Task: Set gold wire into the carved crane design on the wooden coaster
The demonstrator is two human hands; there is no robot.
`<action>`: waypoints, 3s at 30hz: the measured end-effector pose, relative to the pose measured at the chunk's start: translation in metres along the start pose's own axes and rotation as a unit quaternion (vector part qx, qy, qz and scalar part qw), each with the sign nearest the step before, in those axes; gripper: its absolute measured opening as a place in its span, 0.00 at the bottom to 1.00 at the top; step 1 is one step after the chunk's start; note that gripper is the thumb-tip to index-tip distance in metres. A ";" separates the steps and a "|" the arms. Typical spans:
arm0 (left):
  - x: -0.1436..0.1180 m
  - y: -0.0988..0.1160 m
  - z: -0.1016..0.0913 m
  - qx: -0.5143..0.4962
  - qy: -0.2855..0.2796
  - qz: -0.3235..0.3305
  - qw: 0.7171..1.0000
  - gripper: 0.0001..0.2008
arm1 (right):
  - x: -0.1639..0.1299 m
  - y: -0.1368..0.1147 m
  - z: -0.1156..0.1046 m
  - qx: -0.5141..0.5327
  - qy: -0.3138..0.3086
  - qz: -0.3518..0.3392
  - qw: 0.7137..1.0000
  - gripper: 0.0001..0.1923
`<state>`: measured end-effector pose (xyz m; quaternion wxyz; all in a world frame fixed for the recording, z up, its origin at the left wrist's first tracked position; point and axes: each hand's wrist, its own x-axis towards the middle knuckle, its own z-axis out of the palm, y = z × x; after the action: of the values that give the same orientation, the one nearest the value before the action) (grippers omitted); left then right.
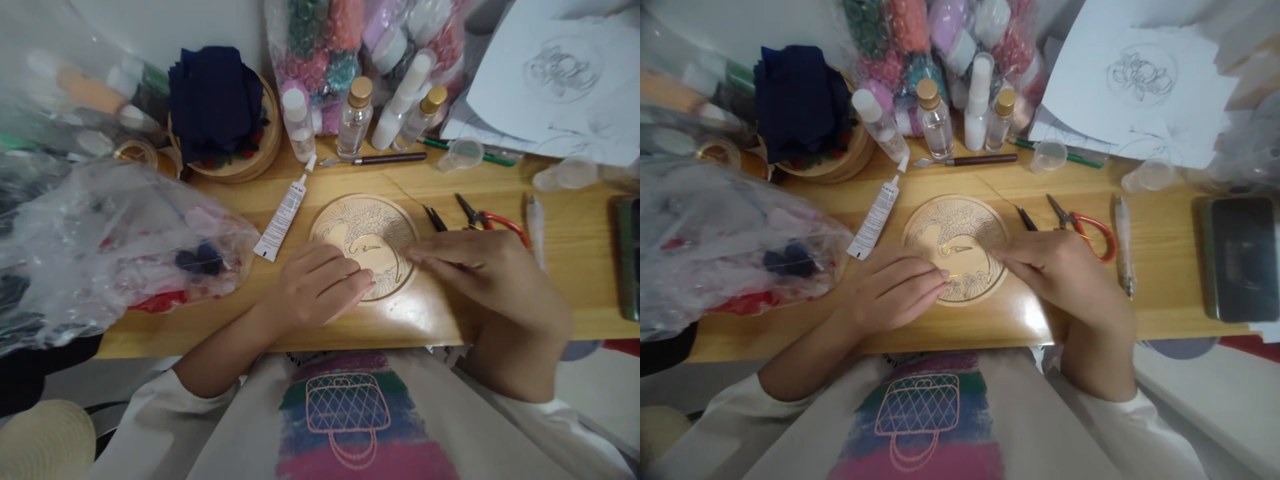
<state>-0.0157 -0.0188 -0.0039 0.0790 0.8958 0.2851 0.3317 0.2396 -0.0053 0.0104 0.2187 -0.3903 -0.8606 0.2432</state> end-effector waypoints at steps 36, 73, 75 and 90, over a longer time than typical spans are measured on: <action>-0.003 -0.009 0.016 0.050 -0.013 0.006 0.999 0.04 | 0.009 -0.014 0.011 0.014 0.018 -0.048 0.999 0.06; -0.005 -0.013 0.023 0.059 -0.070 -0.048 0.995 0.05 | 0.011 0.009 0.028 -0.060 -0.006 0.018 0.998 0.09; -0.005 -0.012 0.023 0.060 -0.076 -0.049 0.994 0.06 | 0.012 0.009 0.027 -0.058 -0.007 0.023 0.998 0.09; -0.003 -0.012 0.026 0.083 -0.065 -0.050 0.993 0.06 | 0.012 0.008 0.028 -0.064 -0.007 0.020 0.998 0.07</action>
<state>-0.0067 -0.0096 -0.0291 0.0394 0.9037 0.3503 0.2432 0.2209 0.0016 -0.0145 0.1828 -0.4189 -0.8679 0.1944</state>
